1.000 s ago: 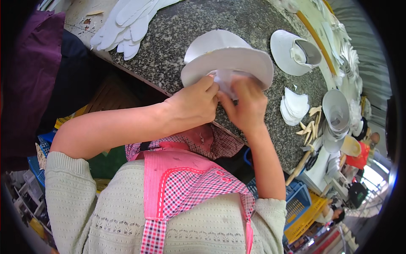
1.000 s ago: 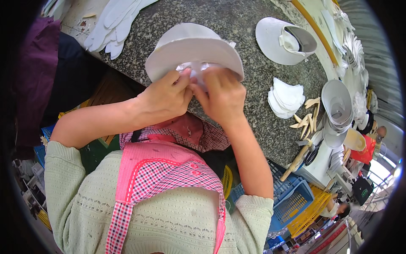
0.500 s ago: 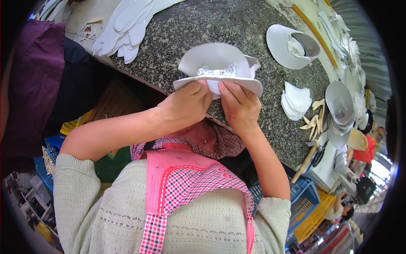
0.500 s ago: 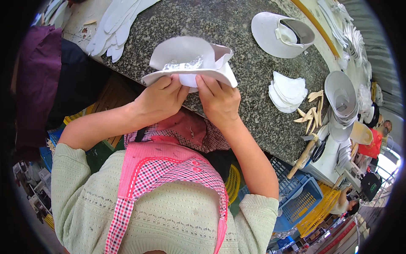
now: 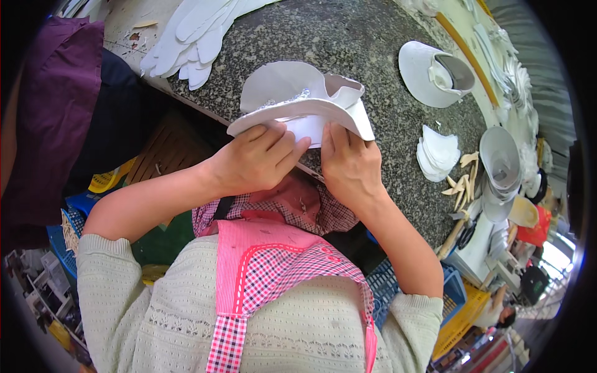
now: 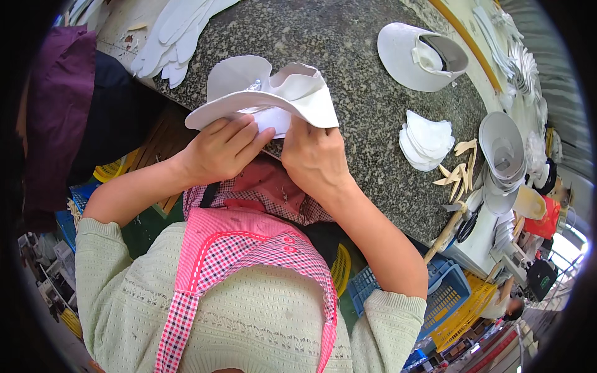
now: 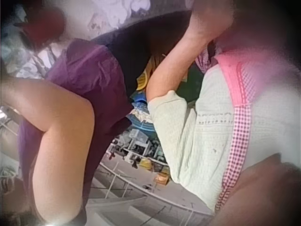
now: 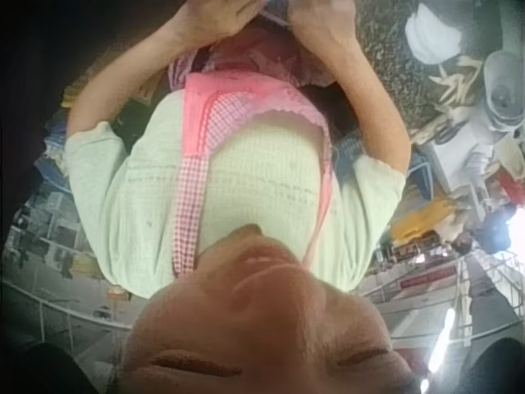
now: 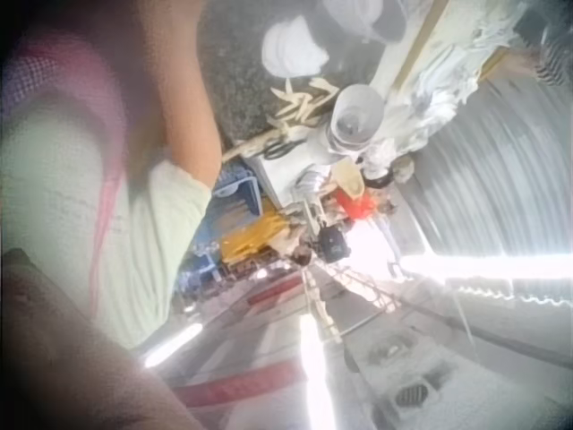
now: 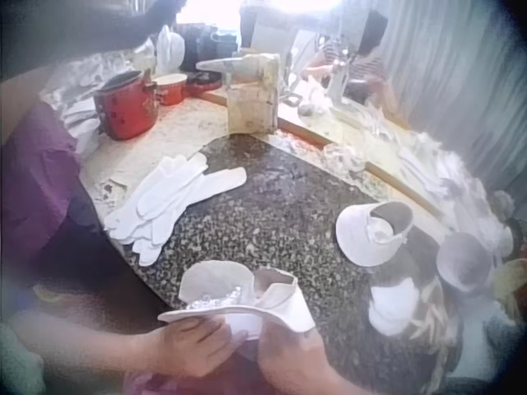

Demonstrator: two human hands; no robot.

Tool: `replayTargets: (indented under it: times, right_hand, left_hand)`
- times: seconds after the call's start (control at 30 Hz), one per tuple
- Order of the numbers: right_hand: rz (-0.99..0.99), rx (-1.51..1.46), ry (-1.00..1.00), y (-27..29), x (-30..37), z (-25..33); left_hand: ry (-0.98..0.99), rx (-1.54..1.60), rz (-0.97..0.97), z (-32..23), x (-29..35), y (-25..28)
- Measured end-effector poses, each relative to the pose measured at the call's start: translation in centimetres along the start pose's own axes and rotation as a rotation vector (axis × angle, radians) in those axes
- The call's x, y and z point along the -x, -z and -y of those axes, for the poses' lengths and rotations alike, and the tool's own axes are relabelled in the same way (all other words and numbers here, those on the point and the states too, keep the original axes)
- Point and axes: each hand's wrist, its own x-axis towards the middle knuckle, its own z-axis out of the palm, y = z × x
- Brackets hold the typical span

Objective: The person assembles shoe uppers by inserting lining pieces into the shoe structures, pressing and tucking the edges by hand and with a wooden stick, and tapping the parts with a hammer.

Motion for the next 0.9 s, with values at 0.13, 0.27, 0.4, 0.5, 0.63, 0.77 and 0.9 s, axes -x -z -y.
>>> replayTargets:
  times: [0.13, 0.27, 0.4, 0.5, 0.63, 0.77, 0.9]
  right_hand:
    - [-0.032, -0.045, 0.022, 0.3, 0.1, -1.2]
    - [0.062, -0.202, 0.070, 1.2, -0.3, -3.7]
    - [0.101, -0.281, 0.103, 1.6, -1.2, -5.2]
    - [0.001, -0.748, 0.004, 4.0, -1.5, -6.7]
    - [0.189, -1.261, -0.182, 7.3, -2.3, -8.6]
    - [0.202, -1.601, -0.367, 8.4, -1.0, -7.7]
    - [0.292, -1.953, -0.556, 8.4, -0.8, -8.3]
  left_hand:
    - [0.011, 0.014, 0.016, 0.1, -0.2, 0.0]
    - [0.024, 0.163, 0.164, 0.8, -1.4, 1.1]
    - [0.062, 0.509, 0.256, 4.2, -3.1, 2.6]
    - [0.114, 0.863, 0.390, 8.6, -7.4, 6.9]
    - [0.001, 0.661, 0.131, 9.5, -10.0, 7.7]
    - [0.218, 0.789, 0.600, 9.7, -12.0, 7.5]
    - [0.216, 0.858, 0.752, 10.7, -14.4, 6.1]
